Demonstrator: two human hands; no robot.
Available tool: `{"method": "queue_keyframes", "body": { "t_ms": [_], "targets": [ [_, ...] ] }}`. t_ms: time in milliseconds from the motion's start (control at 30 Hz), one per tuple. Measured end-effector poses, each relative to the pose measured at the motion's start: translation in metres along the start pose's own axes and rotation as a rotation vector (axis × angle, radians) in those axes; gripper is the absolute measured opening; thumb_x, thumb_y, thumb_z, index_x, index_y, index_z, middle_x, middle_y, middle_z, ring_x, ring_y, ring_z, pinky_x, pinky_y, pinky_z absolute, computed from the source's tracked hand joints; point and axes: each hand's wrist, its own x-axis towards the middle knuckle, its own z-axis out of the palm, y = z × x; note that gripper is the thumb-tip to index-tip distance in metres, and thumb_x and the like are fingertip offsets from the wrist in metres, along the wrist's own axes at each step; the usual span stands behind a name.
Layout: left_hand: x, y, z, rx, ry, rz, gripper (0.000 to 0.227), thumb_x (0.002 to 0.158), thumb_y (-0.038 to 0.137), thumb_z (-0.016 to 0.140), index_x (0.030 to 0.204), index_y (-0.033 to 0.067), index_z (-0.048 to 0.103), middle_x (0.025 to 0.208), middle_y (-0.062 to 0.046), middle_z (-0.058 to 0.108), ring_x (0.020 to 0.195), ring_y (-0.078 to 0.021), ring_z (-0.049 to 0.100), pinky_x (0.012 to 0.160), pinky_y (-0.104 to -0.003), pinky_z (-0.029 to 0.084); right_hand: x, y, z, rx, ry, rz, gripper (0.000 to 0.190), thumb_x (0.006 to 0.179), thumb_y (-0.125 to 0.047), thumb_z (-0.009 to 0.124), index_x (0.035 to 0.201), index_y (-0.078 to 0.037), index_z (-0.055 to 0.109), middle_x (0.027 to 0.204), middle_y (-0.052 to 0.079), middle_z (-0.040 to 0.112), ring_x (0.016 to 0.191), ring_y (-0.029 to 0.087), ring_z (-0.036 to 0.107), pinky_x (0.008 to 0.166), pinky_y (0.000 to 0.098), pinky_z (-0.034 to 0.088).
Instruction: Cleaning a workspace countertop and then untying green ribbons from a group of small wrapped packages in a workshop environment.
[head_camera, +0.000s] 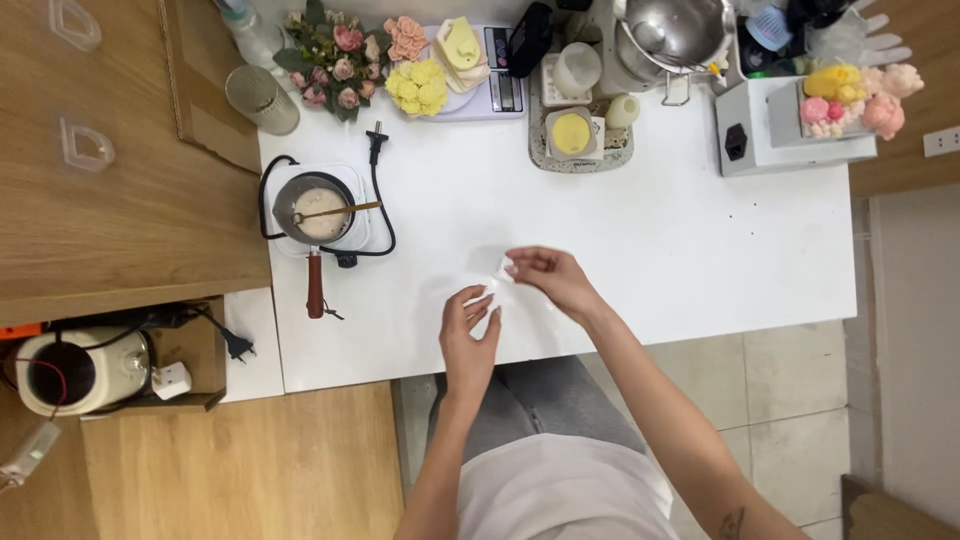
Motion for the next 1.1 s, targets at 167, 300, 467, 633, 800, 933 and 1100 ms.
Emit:
{"method": "queue_keyframes", "body": {
  "t_ms": [167,300,467,633,800,933,1100],
  "targets": [
    [0.006,-0.005,-0.011,0.316,0.161,0.037,0.027,0.095,0.005,0.067,0.122,0.0057,0.063,0.122,-0.009,0.066,0.112,-0.0217,0.070,0.095,-0.035,0.058,0.117,-0.091,0.009,-1.122,0.136,-0.650,0.020,0.086,0.002,0.075,0.104,-0.002,0.078,0.107,0.014,0.075,0.094,0.025,0.073,0.087,0.0357,0.062],
    [-0.003,-0.020,-0.016,0.316,0.192,-0.102,0.025,0.097,0.008,0.064,0.122,0.0076,0.064,0.123,-0.006,0.070,0.108,-0.0200,0.071,0.094,-0.035,0.057,0.229,-0.103,-0.028,-1.705,0.140,-0.997,0.022,0.085,0.011,0.069,0.101,-0.002,0.077,0.107,0.019,0.073,0.099,0.035,0.070,0.084,0.0416,0.062],
    [-0.022,-0.042,-0.019,0.387,0.192,-0.108,0.026,0.099,0.008,0.060,0.126,0.0085,0.063,0.124,-0.005,0.069,0.108,-0.0199,0.071,0.091,-0.034,0.057,0.267,-0.099,-0.042,-2.228,-0.076,-0.975,0.030,0.070,0.004,0.073,0.100,0.002,0.070,0.104,0.017,0.071,0.102,0.031,0.068,0.076,0.0387,0.062],
    [-0.030,-0.053,-0.029,0.408,0.162,-0.201,0.029,0.099,0.009,0.060,0.127,0.0103,0.061,0.126,-0.005,0.068,0.109,-0.0199,0.070,0.071,-0.035,0.056,0.272,-0.098,-0.051,-2.324,-0.038,-0.953,0.025,0.076,-0.003,0.073,0.100,0.000,0.071,0.103,0.015,0.072,0.110,0.029,0.064,0.088,0.0379,0.057],
    [-0.036,-0.059,-0.033,0.465,0.114,-0.140,0.030,0.100,0.010,0.060,0.130,0.0104,0.060,0.127,-0.007,0.066,0.109,-0.0197,0.070,0.072,-0.032,0.057,0.258,-0.096,-0.042,-2.415,0.021,-0.744,0.015,0.084,-0.004,0.073,0.099,-0.004,0.072,0.098,0.013,0.075,0.118,0.026,0.059,0.100,0.0360,0.045],
    [-0.038,-0.056,-0.033,0.464,0.080,-0.174,0.030,0.100,0.010,0.059,0.130,0.0112,0.060,0.126,-0.006,0.066,0.109,-0.0189,0.070,0.073,-0.034,0.057,0.236,-0.087,-0.051,-2.470,0.012,-0.817,0.024,0.076,-0.010,0.075,0.100,-0.006,0.071,0.089,0.011,0.076,0.112,0.024,0.059,0.096,0.0345,0.041],
    [-0.044,-0.064,-0.039,0.481,0.063,-0.121,0.029,0.100,0.010,0.061,0.129,0.0112,0.062,0.124,-0.007,0.068,0.108,-0.0187,0.071,0.084,-0.035,0.057,0.201,-0.074,-0.049,-2.539,-0.129,-0.779,0.023,0.079,-0.009,0.074,0.101,-0.003,0.071,0.092,0.009,0.077,0.116,0.023,0.058,0.101,0.0322,0.041]
  ]
}}
